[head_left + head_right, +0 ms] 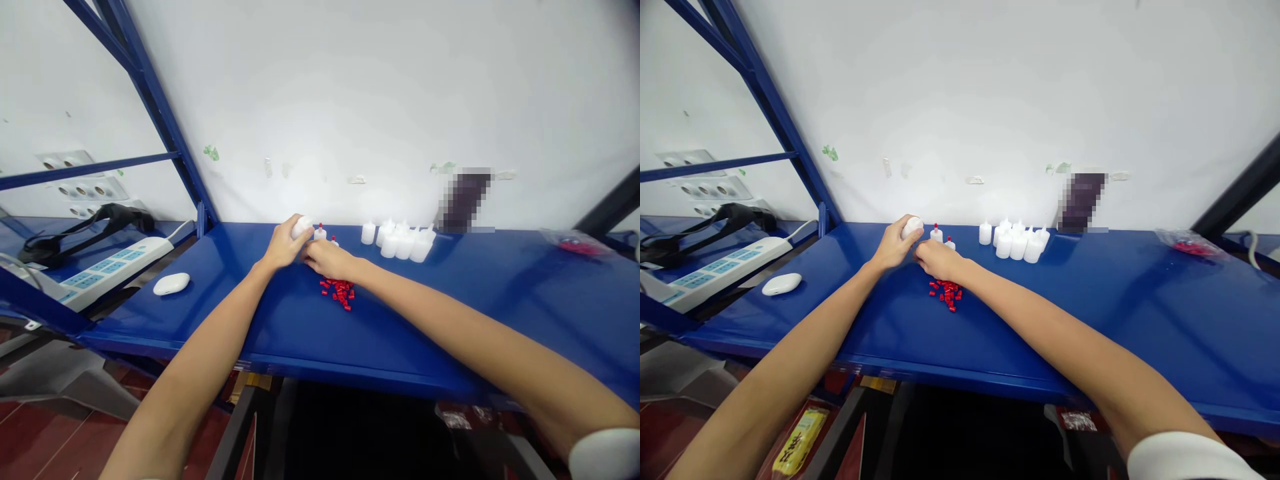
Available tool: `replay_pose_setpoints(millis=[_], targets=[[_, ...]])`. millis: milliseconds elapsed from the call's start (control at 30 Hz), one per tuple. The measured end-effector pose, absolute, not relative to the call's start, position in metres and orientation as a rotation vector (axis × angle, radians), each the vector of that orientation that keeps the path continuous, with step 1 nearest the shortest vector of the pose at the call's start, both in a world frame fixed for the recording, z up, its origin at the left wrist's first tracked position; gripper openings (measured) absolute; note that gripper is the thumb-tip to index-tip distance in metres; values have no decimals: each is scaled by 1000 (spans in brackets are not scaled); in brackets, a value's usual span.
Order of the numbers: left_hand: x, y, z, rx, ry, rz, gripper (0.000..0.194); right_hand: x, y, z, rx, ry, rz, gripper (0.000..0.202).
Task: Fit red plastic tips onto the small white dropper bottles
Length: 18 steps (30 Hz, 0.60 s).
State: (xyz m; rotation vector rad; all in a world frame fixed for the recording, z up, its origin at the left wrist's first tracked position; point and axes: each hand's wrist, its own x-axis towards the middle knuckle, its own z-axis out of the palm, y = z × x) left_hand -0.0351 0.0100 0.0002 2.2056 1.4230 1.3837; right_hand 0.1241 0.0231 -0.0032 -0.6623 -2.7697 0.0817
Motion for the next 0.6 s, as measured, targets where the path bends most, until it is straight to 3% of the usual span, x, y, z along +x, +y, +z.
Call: replay_pose_setpoints(millis=[200,367,600], targets=[[-26,5,1,1984,1341,1427,39,157,21,-6,-808,-2148,330,21],[-15,3,1,1939,1280,1210,28,180,21,1,-801,-1635,743,10],[-8,1,3,2023,1227,1041,29,174,6,6,-631,-1501,958,17]])
